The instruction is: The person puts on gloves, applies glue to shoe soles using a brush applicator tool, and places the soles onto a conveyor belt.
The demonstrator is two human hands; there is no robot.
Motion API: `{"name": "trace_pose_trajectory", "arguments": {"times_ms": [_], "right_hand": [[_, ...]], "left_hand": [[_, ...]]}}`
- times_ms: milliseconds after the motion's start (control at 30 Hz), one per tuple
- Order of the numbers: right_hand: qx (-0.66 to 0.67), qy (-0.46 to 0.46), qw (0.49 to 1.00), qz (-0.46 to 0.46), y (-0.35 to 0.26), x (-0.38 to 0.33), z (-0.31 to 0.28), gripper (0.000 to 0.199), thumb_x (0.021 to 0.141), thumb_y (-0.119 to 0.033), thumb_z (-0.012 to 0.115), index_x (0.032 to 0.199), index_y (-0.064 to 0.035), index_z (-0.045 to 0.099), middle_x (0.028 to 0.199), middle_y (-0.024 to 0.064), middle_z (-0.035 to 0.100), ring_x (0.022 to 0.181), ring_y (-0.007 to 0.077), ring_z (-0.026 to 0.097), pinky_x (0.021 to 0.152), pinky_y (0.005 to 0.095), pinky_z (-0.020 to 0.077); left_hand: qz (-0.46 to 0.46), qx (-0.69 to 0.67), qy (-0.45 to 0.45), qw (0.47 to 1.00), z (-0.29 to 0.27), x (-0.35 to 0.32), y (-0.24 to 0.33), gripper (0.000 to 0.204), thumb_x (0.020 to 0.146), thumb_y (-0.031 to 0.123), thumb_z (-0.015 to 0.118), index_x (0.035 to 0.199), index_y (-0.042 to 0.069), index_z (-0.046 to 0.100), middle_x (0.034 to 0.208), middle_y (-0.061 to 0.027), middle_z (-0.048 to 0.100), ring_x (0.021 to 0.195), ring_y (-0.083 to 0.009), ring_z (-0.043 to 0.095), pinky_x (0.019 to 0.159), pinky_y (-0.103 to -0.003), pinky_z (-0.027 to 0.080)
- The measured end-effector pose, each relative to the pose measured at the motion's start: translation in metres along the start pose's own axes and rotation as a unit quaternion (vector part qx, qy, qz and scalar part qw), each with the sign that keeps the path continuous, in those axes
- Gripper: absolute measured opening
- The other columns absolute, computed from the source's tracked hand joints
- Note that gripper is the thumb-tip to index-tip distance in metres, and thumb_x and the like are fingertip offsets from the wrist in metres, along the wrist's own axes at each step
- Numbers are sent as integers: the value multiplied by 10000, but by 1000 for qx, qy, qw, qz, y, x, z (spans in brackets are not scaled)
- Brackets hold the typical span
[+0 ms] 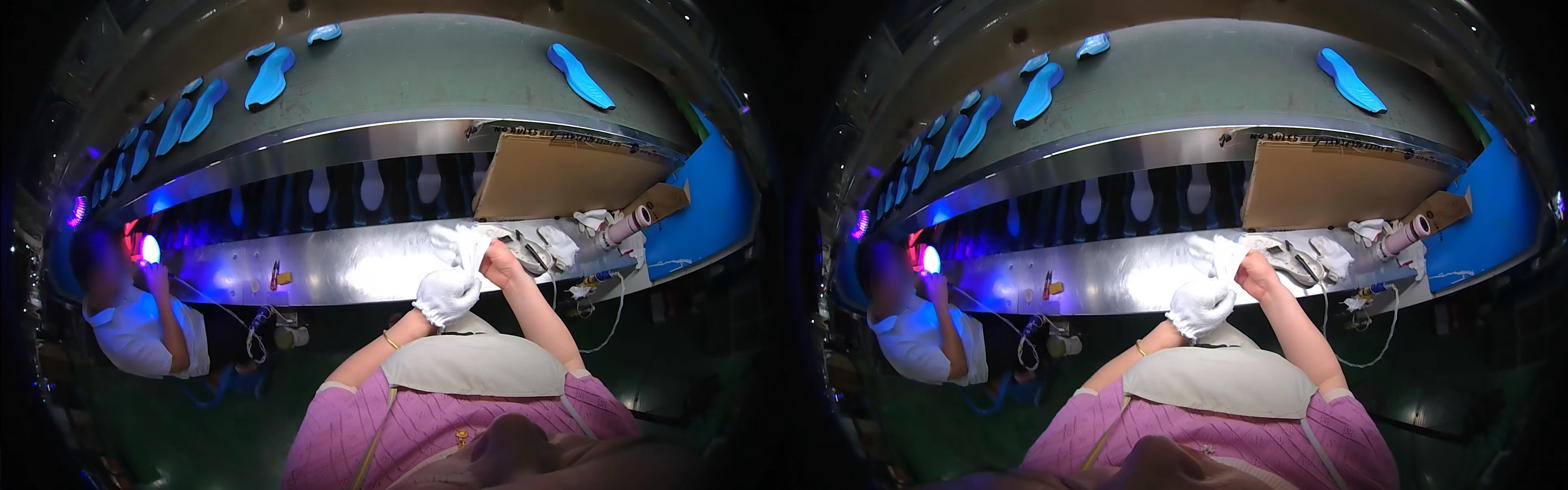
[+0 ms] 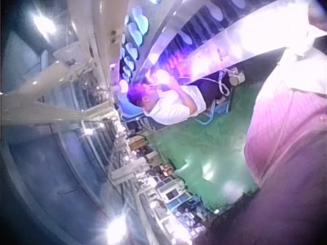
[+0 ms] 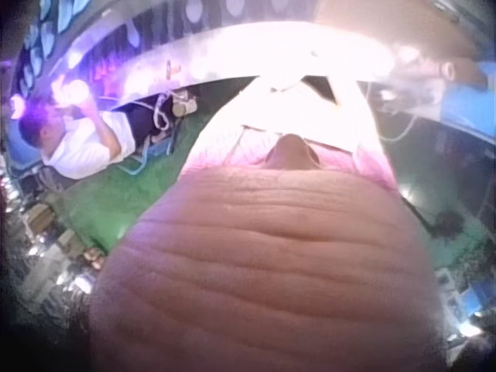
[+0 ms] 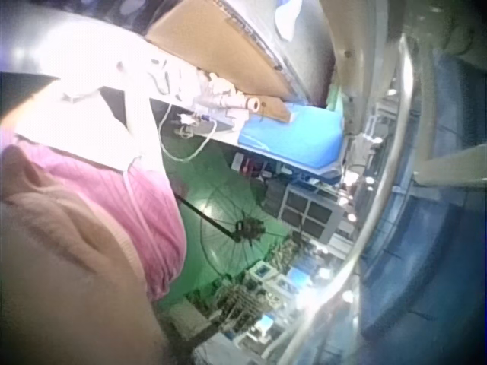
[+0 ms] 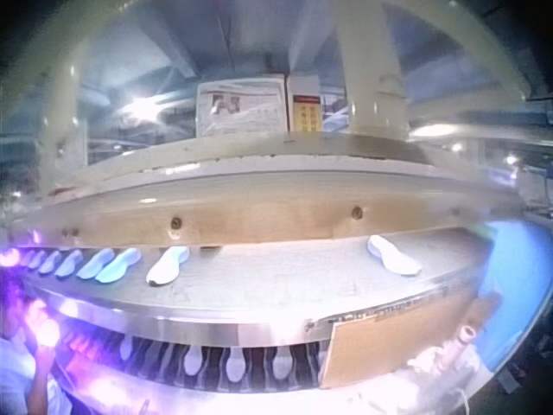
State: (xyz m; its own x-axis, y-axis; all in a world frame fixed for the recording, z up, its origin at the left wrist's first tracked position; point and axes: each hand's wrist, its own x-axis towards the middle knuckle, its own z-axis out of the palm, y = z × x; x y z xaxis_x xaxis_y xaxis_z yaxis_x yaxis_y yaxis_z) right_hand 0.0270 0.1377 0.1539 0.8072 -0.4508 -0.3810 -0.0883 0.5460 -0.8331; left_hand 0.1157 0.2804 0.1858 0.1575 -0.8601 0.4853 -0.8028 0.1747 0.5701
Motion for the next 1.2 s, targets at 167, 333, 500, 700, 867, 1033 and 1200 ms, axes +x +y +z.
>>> {"name": "trace_pose_trajectory", "arguments": {"times_ms": [167, 333, 500, 700, 867, 1033, 1200], "right_hand": [[250, -146, 955, -71, -17, -17, 4, 381, 946, -273, 534, 1227, -16, 533, 1234, 117, 582, 1142, 231, 561, 976, 379, 456], [221, -80, 969, -71, -8, -31, -6, 422, 978, -347, 438, 1239, -28, 527, 1233, 112, 584, 1124, 250, 568, 984, 403, 444], [122, -29, 991, -48, -14, -50, -11, 476, 978, -398, 392, 1289, -57, 510, 1293, 92, 546, 1196, 230, 514, 1021, 388, 397], [-274, 30, 961, -5, -45, -83, 19, 500, 963, -356, 364, 1321, -32, 492, 1359, 84, 493, 1236, 204, 462, 1061, 332, 320], [-435, -53, 894, -93, -46, -94, 3, 425, 931, -209, 465, 1306, -11, 502, 1339, 119, 514, 1259, 230, 450, 1066, 341, 321], [-549, 52, 821, -146, -42, -93, -1, 309, 861, -155, 547, 1125, -13, 622, 1127, 162, 637, 1072, 290, 588, 932, 356, 441], [-655, 84, 741, -126, -29, -86, -17, 378, 857, -292, 505, 1131, -60, 621, 1118, 167, 633, 1008, 335, 592, 851, 391, 470]], "left_hand": [[62, -21, 23, 998, 12, 11, 3, 179, 785, 204, 603, 642, 96, 594, 619, -97, 591, 533, -289, 566, 508, -392, 456], [96, -55, 33, 993, 20, 13, 8, 146, 767, 189, 626, 649, 104, 610, 615, -85, 593, 534, -285, 569, 509, -391, 462], [116, -29, 16, 993, 22, 14, 12, 131, 759, 185, 635, 652, 111, 615, 603, -72, 589, 523, -281, 568, 506, -391, 466], [149, -69, 29, 986, 39, 12, 11, 103, 761, 195, 632, 687, 124, 626, 605, -69, 585, 541, -284, 578, 517, -392, 477], [147, -90, 18, 985, 31, 11, 18, 67, 749, 192, 646, 722, 131, 641, 656, -68, 602, 593, -280, 596, 542, -382, 488], [192, -53, 24, 980, 32, 10, 18, 92, 736, 200, 660, 697, 130, 615, 658, -75, 601, 583, -284, 586, 546, -382, 483], [207, -121, 34, 970, 48, 12, 16, 148, 750, 213, 655, 653, 123, 589, 631, -84, 591, 544, -293, 560, 523, -390, 461]]}}
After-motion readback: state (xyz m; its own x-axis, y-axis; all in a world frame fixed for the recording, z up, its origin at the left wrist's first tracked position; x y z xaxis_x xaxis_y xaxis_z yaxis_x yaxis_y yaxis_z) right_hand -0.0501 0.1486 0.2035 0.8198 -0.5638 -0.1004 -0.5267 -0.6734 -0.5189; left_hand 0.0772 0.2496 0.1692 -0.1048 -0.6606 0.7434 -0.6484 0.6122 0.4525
